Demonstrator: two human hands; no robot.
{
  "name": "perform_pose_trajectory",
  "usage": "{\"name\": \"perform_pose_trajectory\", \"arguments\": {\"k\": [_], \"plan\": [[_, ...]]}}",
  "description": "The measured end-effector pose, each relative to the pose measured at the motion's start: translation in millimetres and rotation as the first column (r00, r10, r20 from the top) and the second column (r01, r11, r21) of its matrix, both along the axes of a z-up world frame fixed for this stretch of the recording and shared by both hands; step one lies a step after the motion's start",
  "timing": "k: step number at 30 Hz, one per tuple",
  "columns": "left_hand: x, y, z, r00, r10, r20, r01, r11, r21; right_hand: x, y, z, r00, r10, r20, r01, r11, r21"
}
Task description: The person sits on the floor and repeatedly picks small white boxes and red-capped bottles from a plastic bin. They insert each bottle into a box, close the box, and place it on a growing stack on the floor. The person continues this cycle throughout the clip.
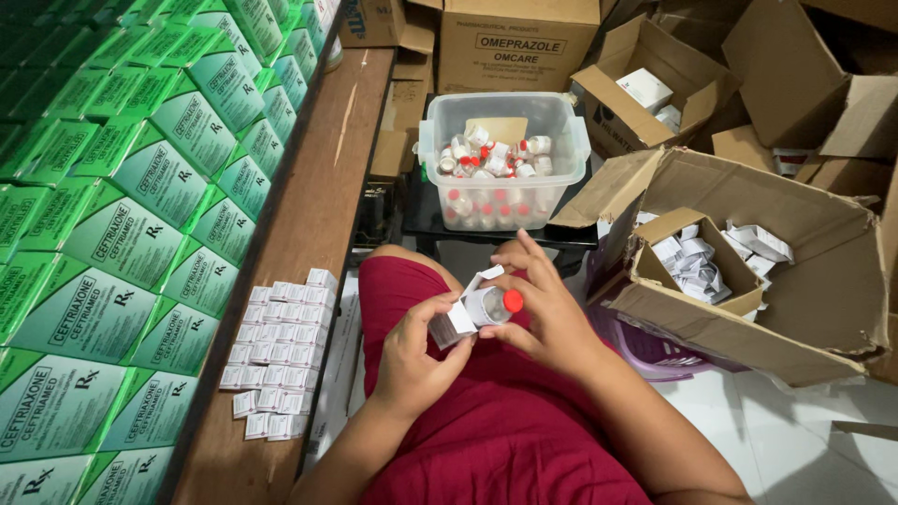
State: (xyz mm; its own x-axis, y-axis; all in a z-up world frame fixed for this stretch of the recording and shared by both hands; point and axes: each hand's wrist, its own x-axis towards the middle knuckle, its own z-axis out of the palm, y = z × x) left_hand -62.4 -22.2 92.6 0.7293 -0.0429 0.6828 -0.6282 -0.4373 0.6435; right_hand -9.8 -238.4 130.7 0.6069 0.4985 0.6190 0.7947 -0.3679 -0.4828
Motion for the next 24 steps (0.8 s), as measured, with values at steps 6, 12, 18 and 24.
{"name": "perform_pose_trajectory", "arguments": {"k": [6, 12, 18, 24], "plan": [[-4, 5, -4, 0.998, -0.032, 0.049, 0.033, 0.999, -0.026, -5, 4, 13, 1.0, 0.011, -0.013, -0.012, 0.997, -0.075], [-11, 5, -5, 0.989, -0.095, 0.113, 0.096, 0.995, -0.004, -6, 7, 13, 1.0, 0.014, -0.003, -0.014, 0.988, -0.151], [-5, 12, -5, 0.996, -0.073, -0.05, 0.074, 0.997, 0.016, -6, 22, -3, 0.999, -0.053, -0.007, 0.05, 0.972, -0.228], [3, 26, -18, 1.0, -0.026, 0.013, 0.026, 1.0, 0.006, -1, 30, -14, 0.998, 0.035, -0.05, -0.041, 0.992, -0.121]]}}
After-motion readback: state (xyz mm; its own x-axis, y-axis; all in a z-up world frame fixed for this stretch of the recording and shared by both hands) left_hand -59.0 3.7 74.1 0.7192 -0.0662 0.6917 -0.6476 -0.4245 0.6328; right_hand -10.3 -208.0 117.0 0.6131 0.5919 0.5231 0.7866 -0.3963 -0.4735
